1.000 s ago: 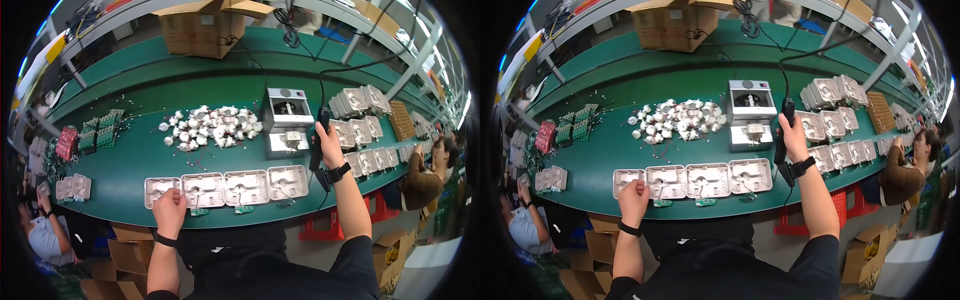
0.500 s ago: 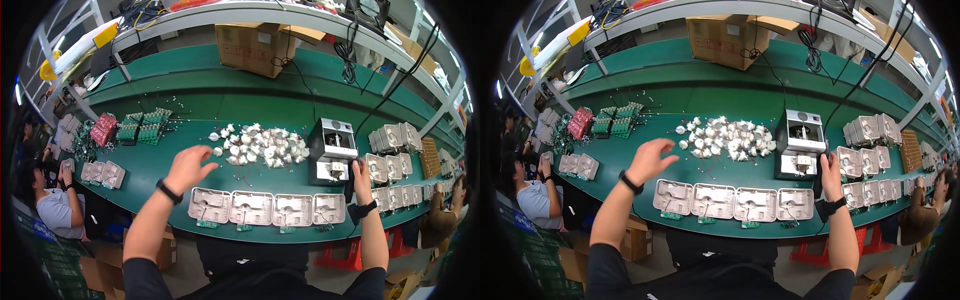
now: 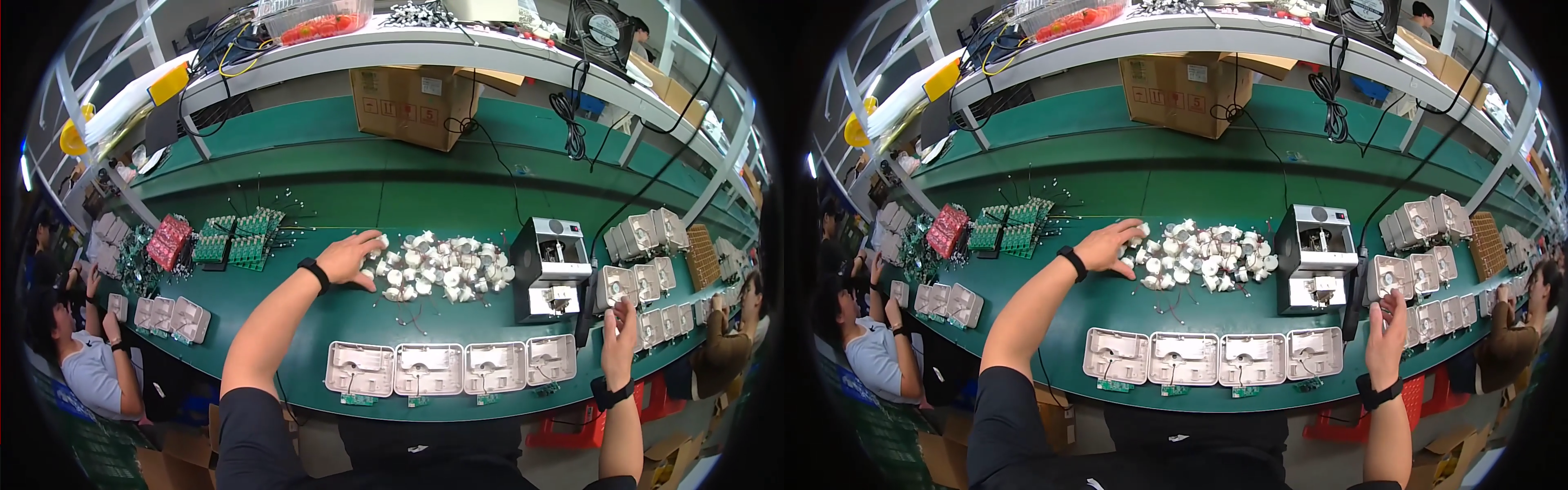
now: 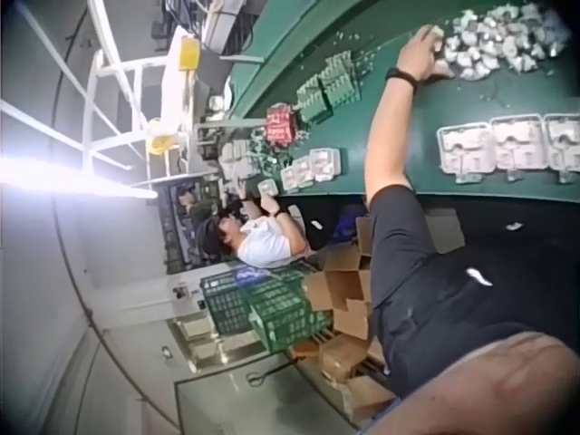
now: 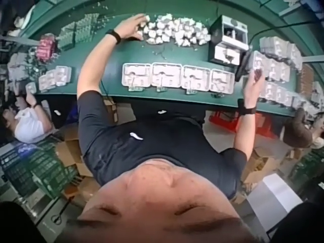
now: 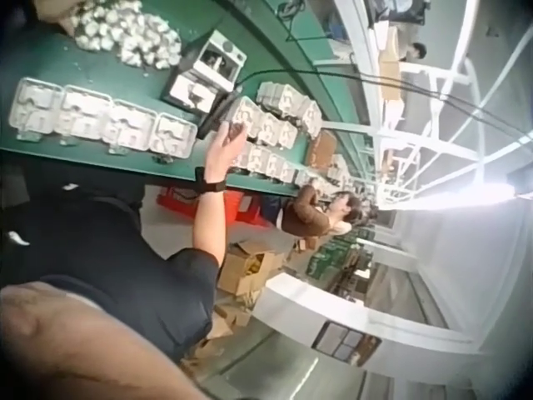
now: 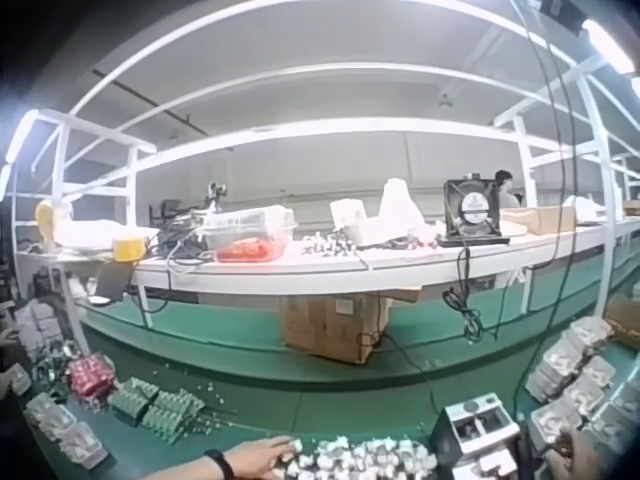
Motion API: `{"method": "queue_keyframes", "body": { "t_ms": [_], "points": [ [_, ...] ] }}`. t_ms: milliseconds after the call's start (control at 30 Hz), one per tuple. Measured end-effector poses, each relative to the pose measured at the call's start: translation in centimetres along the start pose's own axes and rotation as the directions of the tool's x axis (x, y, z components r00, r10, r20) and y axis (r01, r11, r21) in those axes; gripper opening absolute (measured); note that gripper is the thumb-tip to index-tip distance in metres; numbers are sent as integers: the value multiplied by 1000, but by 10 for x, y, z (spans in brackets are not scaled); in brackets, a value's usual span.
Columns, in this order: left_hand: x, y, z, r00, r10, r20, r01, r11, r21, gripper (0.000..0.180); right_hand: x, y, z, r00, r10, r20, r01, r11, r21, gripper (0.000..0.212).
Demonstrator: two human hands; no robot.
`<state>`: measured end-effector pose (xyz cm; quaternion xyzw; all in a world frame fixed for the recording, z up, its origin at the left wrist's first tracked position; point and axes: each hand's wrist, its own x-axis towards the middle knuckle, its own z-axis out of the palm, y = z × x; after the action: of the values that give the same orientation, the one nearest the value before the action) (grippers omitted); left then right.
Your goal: The person picks up a motor from a pile, fits it into a plastic housing, and secures it with a power screwdriver. After repeating this for several units, the person moves the completed housings to a stack on the workbench.
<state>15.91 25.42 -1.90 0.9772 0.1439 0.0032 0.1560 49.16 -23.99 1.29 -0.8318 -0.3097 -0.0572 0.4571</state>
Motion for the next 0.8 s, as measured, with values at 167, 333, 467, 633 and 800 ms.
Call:
{"method": "queue_keyframes", "body": {
  "t_ms": [167, 333, 467, 633, 800],
  "points": [
    [-34, -9, 15, 986, -163, -15, 160, 978, -136, 106, -16, -16, -11, 999, -43, -19, 43, 999, -19, 42],
    [-34, 13, 7, 973, -108, -203, 117, 993, 30, 84, -21, -45, 11, 999, -32, 13, 32, 999, 29, 36],
    [-32, 7, 9, 987, -59, -149, 72, 994, 80, 69, -29, -73, 23, 982, -168, 84, 171, 985, -33, 38],
    [-55, 1, 41, 951, -171, -258, 164, 985, -50, 45, -49, -66, 8, 938, -343, 41, 346, 926, -150, 39],
    [-78, -11, 35, 896, -222, -385, 218, 974, -53, 23, -58, -62, -7, 942, -330, 52, 334, 931, -143, 40]
  ]
}}
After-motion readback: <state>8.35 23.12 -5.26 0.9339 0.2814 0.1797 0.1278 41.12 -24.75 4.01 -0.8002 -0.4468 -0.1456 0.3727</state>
